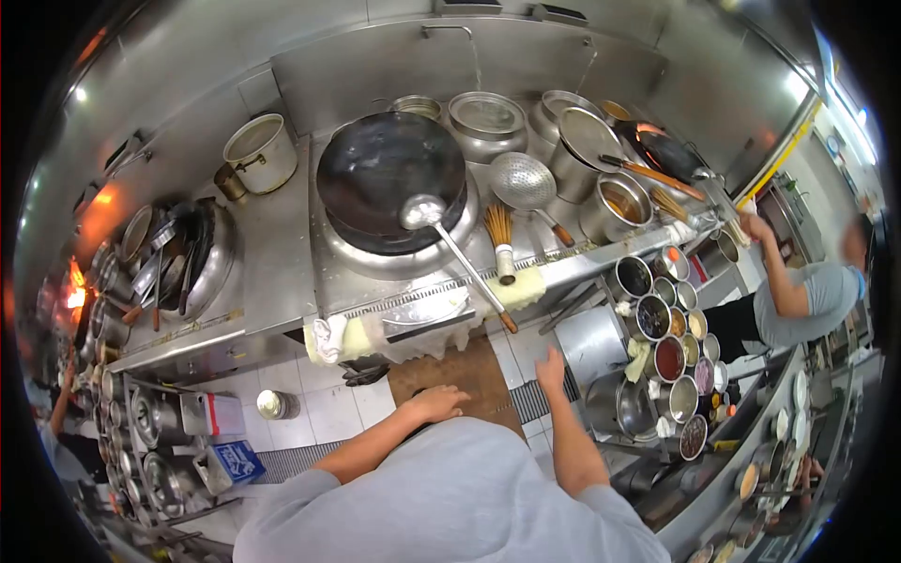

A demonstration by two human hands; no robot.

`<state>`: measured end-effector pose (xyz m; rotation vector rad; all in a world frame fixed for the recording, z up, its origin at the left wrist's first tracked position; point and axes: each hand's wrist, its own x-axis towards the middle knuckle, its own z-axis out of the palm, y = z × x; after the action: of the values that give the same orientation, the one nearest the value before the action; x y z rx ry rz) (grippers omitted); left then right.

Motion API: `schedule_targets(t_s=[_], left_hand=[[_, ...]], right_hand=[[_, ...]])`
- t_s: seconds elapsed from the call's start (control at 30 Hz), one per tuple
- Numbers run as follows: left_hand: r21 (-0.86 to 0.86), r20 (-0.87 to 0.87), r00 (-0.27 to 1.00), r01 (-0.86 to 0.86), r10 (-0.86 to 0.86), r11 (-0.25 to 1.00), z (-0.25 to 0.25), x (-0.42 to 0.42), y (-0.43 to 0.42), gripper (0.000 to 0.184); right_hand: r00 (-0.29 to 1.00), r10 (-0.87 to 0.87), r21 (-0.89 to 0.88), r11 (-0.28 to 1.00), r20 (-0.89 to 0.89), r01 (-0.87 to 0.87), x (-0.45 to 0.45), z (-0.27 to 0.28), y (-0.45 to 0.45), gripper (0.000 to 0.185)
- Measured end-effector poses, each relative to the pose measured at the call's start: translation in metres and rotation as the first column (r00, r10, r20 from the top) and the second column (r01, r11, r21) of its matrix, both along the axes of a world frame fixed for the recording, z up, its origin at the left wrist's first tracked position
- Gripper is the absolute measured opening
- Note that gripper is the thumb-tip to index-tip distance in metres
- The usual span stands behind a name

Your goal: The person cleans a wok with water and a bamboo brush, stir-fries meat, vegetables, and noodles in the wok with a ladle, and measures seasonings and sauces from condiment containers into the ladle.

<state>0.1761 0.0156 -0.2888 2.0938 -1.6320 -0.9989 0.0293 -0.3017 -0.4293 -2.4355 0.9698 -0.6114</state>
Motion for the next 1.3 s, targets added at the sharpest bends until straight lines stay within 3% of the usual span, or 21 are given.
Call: schedule_targets(t_s=[0.07, 0.13, 0.27, 0.37, 0.4, 0.47, 0.5, 0.53, 0.57, 0.6, 0.63, 0.7, 0.73, 0.8, 0.87, 0.9, 0.93, 1.0, 1.13, 1.2, 1.3], left_hand=[[-0.040, -0.077, 0.996, -0.046, 0.043, 0.998, 0.015, 0.024, 0.010, 0.047], [-0.082, -0.151, 0.987, -0.074, 0.061, 0.994, 0.030, 0.049, 0.016, 0.046], [-0.173, -0.428, 0.867, -0.355, 0.255, 0.919, 0.050, 0.106, 0.023, 0.044], [-0.253, -0.356, 0.814, -0.557, 0.459, 0.791, 0.082, 0.151, 0.015, 0.037], [-0.283, -0.312, 0.804, -0.588, 0.507, 0.758, 0.071, 0.172, 0.011, 0.037], [-0.420, -0.150, 0.794, -0.591, 0.590, 0.689, 0.062, 0.202, -0.003, 0.039], [-0.521, -0.025, 0.785, -0.539, 0.619, 0.662, 0.069, 0.215, -0.011, 0.041], [-0.616, 0.026, 0.730, -0.526, 0.683, 0.586, 0.076, 0.221, -0.021, 0.042], [-0.705, 0.070, 0.667, -0.493, 0.742, 0.510, 0.084, 0.225, -0.035, 0.042], [-0.748, 0.133, 0.618, -0.450, 0.775, 0.488, 0.089, 0.232, -0.048, 0.042], [-0.783, 0.194, 0.565, -0.403, 0.802, 0.473, 0.090, 0.240, -0.057, 0.042], [-0.770, 0.238, 0.572, -0.382, 0.785, 0.511, 0.078, 0.260, -0.072, 0.041], [-0.756, 0.276, 0.595, -0.351, 0.755, 0.553, 0.067, 0.269, -0.077, 0.039], [-0.659, 0.315, 0.604, -0.416, 0.732, 0.626, 0.048, 0.283, -0.077, 0.036], [-0.654, 0.352, 0.605, -0.387, 0.714, 0.650, 0.029, 0.299, -0.086, 0.028], [-0.684, 0.322, 0.586, -0.400, 0.744, 0.610, 0.038, 0.291, -0.089, 0.021], [-0.696, 0.332, 0.575, -0.385, 0.748, 0.605, 0.061, 0.275, -0.089, 0.023], [-0.820, 0.330, 0.501, -0.267, 0.800, 0.506, 0.121, 0.229, -0.079, 0.032], [-0.877, 0.356, 0.471, -0.129, 0.807, 0.462, 0.145, 0.183, -0.061, 0.034], [-0.878, 0.317, 0.476, -0.178, 0.820, 0.443, 0.124, 0.200, -0.076, 0.033], [-0.846, 0.268, 0.539, -0.265, 0.799, 0.462, 0.078, 0.243, -0.090, 0.029]], right_hand=[[0.988, 0.150, 0.066, 0.987, -0.020, -0.149, 0.056, 0.020, -0.021, 0.057], [0.979, 0.192, 0.340, 0.927, -0.066, -0.159, 0.103, 0.015, -0.029, 0.054], [0.944, 0.289, 0.551, 0.820, -0.158, -0.159, 0.147, 0.033, -0.019, 0.050], [0.880, 0.351, 0.632, 0.771, -0.320, -0.077, 0.166, 0.133, 0.019, 0.053], [0.879, 0.352, 0.633, 0.770, -0.321, -0.077, 0.170, 0.121, 0.014, 0.053], [0.895, 0.437, 0.237, 0.882, -0.088, -0.407, 0.184, 0.090, 0.008, 0.045], [0.858, 0.497, 0.196, 0.835, 0.133, -0.514, 0.190, 0.097, 0.005, 0.034], [0.912, 0.406, 0.769, 0.603, -0.067, -0.212, 0.194, 0.195, 0.030, 0.028], [0.923, 0.330, 0.939, 0.206, 0.198, -0.275, 0.193, 0.217, 0.037, 0.028], [0.910, 0.145, 0.909, -0.222, 0.388, -0.353, 0.192, 0.229, 0.038, 0.028], [0.907, 0.161, 0.907, -0.234, 0.390, -0.349, 0.193, 0.240, 0.039, 0.028], [0.887, -0.054, 0.886, -0.053, 0.458, -0.461, 0.201, 0.257, 0.033, 0.031], [0.972, 0.137, 0.707, 0.668, 0.188, -0.231, 0.214, 0.222, 0.015, 0.031], [0.962, 0.119, 0.262, 0.948, 0.245, -0.184, 0.206, 0.230, -0.003, 0.033], [0.981, 0.069, 0.537, 0.829, 0.181, -0.157, 0.195, 0.229, -0.035, 0.035], [0.946, 0.129, 0.283, 0.935, 0.297, -0.216, 0.184, 0.211, -0.046, 0.034], [0.986, 0.043, 0.501, 0.857, 0.162, -0.119, 0.166, 0.237, -0.038, 0.035], [0.896, -0.021, 0.817, 0.422, 0.443, -0.394, 0.132, 0.251, -0.033, 0.031], [0.987, -0.004, 0.888, 0.438, 0.158, -0.141, 0.104, 0.251, -0.027, 0.035], [0.994, 0.046, 0.491, 0.867, 0.096, -0.087, 0.104, 0.222, -0.029, 0.033], [0.956, 0.159, 0.359, 0.901, 0.247, -0.242, 0.104, 0.205, -0.017, 0.032]])
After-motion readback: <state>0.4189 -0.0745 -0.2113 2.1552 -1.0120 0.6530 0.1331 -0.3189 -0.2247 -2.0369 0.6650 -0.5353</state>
